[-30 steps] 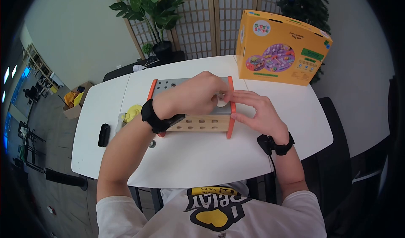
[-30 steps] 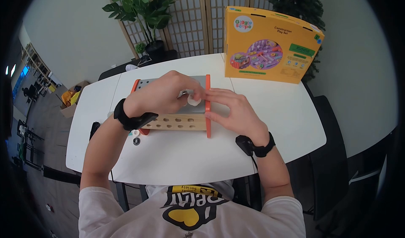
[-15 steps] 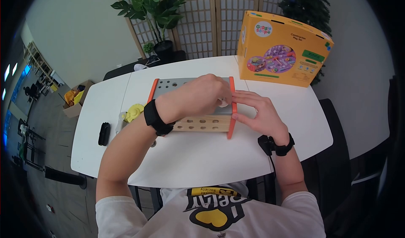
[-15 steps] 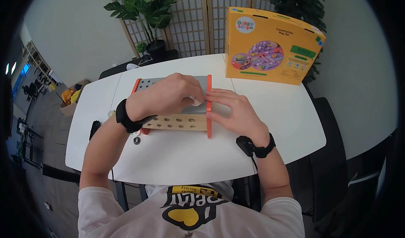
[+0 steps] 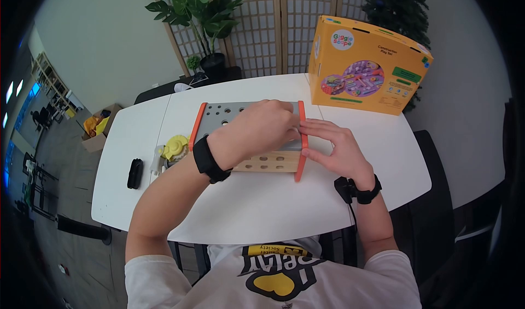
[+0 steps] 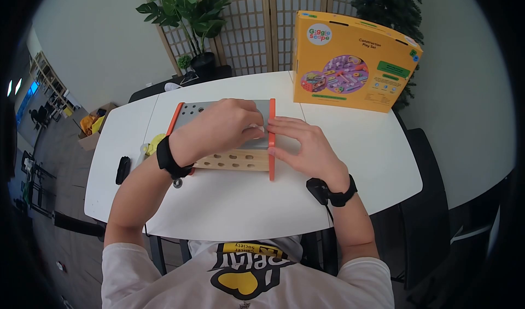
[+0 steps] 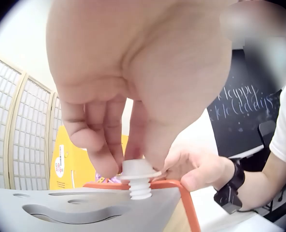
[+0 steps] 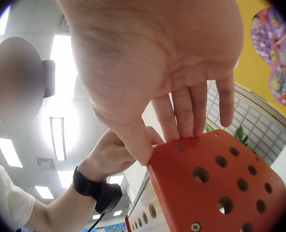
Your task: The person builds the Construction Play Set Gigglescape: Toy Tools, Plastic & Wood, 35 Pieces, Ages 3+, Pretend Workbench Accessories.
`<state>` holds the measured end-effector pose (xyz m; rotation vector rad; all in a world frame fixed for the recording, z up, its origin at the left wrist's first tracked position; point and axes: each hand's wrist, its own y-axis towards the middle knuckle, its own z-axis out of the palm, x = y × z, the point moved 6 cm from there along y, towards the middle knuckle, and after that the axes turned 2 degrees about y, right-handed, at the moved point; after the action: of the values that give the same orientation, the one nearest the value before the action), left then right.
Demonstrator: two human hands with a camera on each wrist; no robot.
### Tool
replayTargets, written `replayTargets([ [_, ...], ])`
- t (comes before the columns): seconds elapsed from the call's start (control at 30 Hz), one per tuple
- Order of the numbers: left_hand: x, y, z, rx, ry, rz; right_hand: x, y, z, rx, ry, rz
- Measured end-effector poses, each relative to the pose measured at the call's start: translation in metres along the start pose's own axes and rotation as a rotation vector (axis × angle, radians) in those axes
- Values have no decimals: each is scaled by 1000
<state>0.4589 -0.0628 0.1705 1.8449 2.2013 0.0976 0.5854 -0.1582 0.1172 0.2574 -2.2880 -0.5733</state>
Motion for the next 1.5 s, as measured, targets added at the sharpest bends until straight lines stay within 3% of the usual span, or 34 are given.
replayTargets([
  [0.13, 6, -1, 4, 6, -141, 213, 2, 0, 0, -1, 11, -17],
  [0.23, 10, 1, 7, 127, -242, 144, 2, 1, 0, 4, 15, -25],
  [0.33, 4, 2, -4, -83, -271, 207, 2, 1, 0, 2, 21, -19],
  [0.43, 3, 1, -7, -91, -47, 53, 2, 1, 0, 0, 7, -18],
  [0.53, 2, 2, 0, 40, 15, -82, 1, -1, 0, -3, 8, -17],
  [0.63, 1, 1, 0, -1, -27, -7, 0, 0, 0, 1, 2, -23],
  [0.73, 7, 0, 6, -9, -124, 182, 0, 0, 0, 0, -2, -23],
  [0.83, 9, 0, 8, 89, -188, 139, 0, -1, 1, -2, -1, -14],
  [0.93, 7, 0, 3, 57, -293, 144, 1, 1, 0, 21, 20, -13],
  [1.03, 4, 1, -6, -196, -143, 125, 0, 0, 0, 11, 13, -10],
  [1.13, 3, -1, 0, -43, -33, -39, -2, -1, 0, -3, 9, -9],
  [1.23, 5, 1, 7, 19, -16, -44, -1, 0, 1, 0, 4, -20],
  [1.33, 6, 0, 8, -42, -145, 155, -1, 0, 1, -3, 8, -19],
  [1.5, 9, 1, 6, 130, -284, 93, 0, 0, 1, 1, 6, -4],
])
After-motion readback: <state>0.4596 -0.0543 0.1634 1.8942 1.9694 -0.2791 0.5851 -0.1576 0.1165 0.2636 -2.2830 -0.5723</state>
